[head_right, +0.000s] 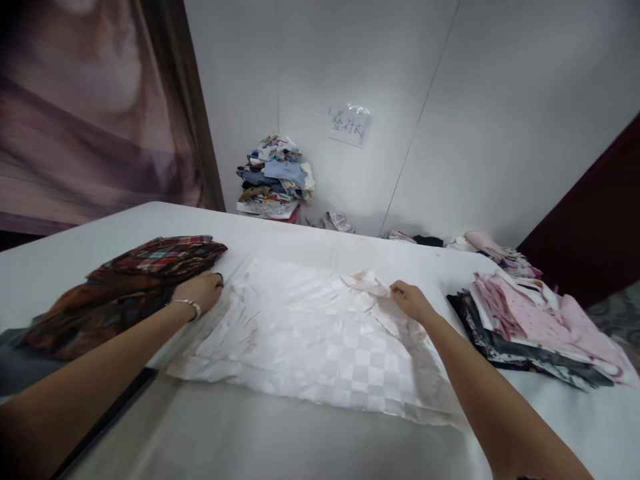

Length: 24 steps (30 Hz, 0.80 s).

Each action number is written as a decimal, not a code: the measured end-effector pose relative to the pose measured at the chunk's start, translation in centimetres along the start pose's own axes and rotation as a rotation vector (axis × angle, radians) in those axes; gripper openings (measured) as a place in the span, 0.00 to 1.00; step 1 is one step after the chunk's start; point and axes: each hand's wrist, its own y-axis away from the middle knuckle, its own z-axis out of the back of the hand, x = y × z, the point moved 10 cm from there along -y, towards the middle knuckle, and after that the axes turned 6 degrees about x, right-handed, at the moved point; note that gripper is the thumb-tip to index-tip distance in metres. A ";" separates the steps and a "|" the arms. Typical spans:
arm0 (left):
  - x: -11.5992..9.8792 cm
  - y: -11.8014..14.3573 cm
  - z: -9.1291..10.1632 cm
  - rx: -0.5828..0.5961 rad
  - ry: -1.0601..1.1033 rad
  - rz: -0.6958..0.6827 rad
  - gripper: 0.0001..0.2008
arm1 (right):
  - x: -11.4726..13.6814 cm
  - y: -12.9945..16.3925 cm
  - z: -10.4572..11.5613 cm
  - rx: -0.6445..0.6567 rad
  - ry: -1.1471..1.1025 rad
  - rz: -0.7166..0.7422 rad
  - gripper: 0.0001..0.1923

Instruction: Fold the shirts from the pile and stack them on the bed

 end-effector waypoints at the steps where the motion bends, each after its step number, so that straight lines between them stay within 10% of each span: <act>1: 0.3 0.4 0.1 -0.024 0.022 0.000 0.15 | 0.4 0.4 -0.8 0.067 -0.079 0.031 0.12; 9: -8.7 1.7 -2.6 -0.101 0.140 -0.413 0.23 | 1.4 -4.7 0.5 -0.063 0.094 -0.209 0.17; 17: -7.3 1.8 -6.0 -0.027 0.076 -0.185 0.30 | 2.7 -10.2 -5.9 0.089 0.190 -0.340 0.11; 24: -7.6 2.1 -5.5 -0.037 0.083 -0.185 0.29 | 0.5 -9.0 3.3 -0.359 0.058 -0.378 0.17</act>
